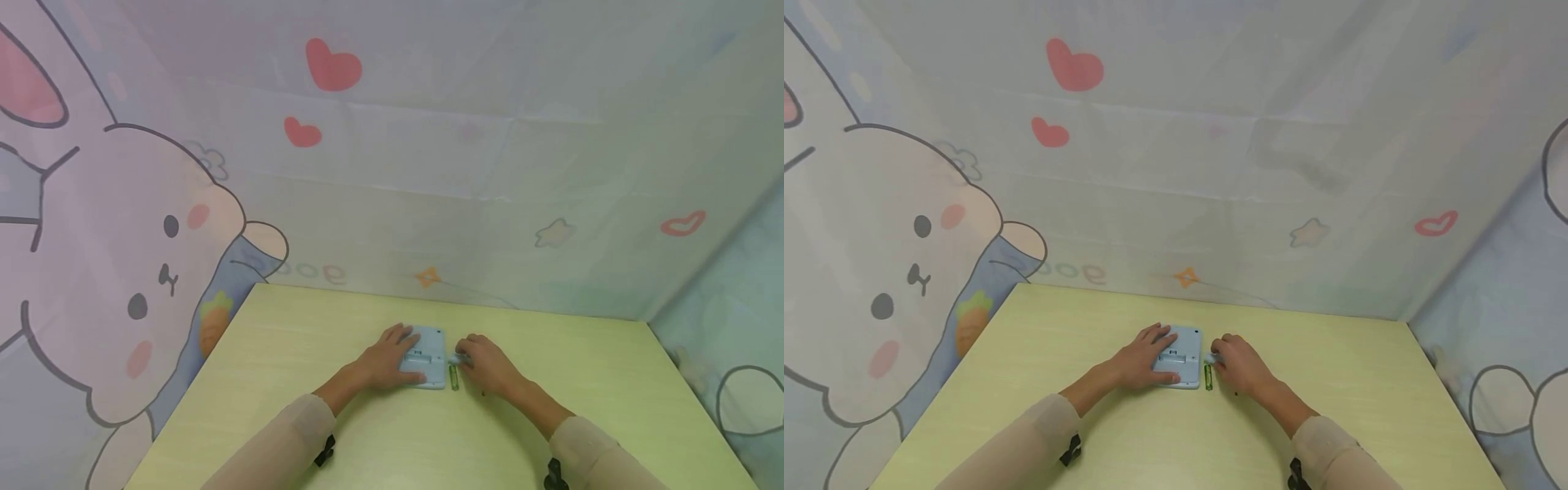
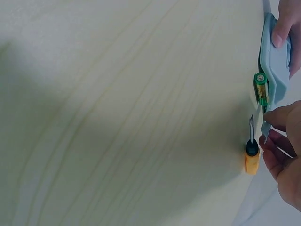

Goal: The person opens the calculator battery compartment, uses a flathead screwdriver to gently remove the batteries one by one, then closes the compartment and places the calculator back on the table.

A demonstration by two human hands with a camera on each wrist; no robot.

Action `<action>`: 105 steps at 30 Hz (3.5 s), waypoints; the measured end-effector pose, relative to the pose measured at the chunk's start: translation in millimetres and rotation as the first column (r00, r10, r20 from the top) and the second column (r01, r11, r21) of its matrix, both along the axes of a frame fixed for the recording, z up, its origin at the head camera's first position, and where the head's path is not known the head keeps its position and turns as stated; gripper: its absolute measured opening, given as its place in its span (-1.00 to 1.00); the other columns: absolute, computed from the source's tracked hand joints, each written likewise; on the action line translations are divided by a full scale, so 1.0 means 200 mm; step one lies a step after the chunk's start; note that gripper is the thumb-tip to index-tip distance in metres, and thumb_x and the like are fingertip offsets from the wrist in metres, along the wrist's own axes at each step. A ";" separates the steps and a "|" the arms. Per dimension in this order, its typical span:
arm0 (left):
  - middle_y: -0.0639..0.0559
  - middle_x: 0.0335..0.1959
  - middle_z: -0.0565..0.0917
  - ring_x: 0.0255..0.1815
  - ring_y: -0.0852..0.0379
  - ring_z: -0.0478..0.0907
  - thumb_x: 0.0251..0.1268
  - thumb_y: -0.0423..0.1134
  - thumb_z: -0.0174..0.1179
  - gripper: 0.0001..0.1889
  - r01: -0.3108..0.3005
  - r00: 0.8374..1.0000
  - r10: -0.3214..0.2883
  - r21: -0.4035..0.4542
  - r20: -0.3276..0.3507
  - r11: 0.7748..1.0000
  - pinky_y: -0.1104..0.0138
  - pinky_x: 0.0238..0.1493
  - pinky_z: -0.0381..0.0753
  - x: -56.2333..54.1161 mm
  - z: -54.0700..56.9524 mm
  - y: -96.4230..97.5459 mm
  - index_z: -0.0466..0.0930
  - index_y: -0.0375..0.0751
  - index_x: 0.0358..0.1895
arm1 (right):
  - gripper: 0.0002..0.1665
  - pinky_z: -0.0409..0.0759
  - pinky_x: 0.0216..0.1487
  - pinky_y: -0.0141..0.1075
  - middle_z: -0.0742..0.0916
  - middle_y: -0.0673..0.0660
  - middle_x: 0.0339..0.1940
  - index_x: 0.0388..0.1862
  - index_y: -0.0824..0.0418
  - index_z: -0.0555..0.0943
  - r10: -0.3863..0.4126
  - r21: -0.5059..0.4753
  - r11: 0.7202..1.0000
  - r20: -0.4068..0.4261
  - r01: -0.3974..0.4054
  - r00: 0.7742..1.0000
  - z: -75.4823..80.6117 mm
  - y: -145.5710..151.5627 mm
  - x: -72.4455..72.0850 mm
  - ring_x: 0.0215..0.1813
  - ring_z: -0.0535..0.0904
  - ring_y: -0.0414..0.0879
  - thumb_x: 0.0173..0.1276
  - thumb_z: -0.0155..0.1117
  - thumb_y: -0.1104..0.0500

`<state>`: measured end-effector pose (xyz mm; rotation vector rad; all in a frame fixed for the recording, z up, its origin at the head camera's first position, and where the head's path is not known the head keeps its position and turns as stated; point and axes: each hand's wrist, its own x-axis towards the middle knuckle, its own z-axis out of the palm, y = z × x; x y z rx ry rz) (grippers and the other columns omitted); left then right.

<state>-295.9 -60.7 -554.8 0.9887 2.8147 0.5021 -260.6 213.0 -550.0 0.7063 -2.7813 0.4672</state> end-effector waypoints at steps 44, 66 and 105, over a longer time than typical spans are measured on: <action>-0.04 0.75 0.07 0.75 -0.10 -0.07 0.37 0.42 0.18 -0.03 0.053 0.999 -0.052 -0.074 0.013 0.996 -0.08 0.54 0.32 -0.06 0.04 -0.02 0.19 -0.03 0.70 | -0.76 0.68 0.09 -0.04 0.73 0.08 -0.07 -0.04 0.26 0.72 0.097 -0.087 0.991 -0.046 -0.101 0.994 0.11 -0.10 0.04 0.04 0.69 0.02 0.33 0.52 0.36; -0.11 0.73 0.08 0.75 -0.16 -0.09 0.41 0.29 0.30 -0.07 0.079 0.995 -0.080 0.026 0.067 0.997 -0.08 0.56 0.27 -0.06 0.04 -0.03 0.23 -0.12 0.68 | -0.77 0.68 0.07 -0.07 0.73 0.10 -0.07 -0.03 0.27 0.72 0.125 -0.105 0.986 -0.046 -0.130 0.991 0.11 -0.19 0.01 0.02 0.68 0.02 0.36 0.52 0.33; -0.09 0.74 0.06 0.76 -0.17 -0.15 0.40 0.33 0.31 -0.04 0.071 0.994 -0.076 0.054 0.084 0.996 -0.15 0.55 0.28 -0.07 0.02 -0.04 0.20 -0.08 0.69 | -0.78 0.64 0.20 -0.06 0.71 0.10 -0.06 -0.05 0.27 0.72 0.178 -0.088 0.979 -0.079 -0.185 0.981 0.05 -0.34 -0.01 0.09 0.62 0.02 0.35 0.52 0.35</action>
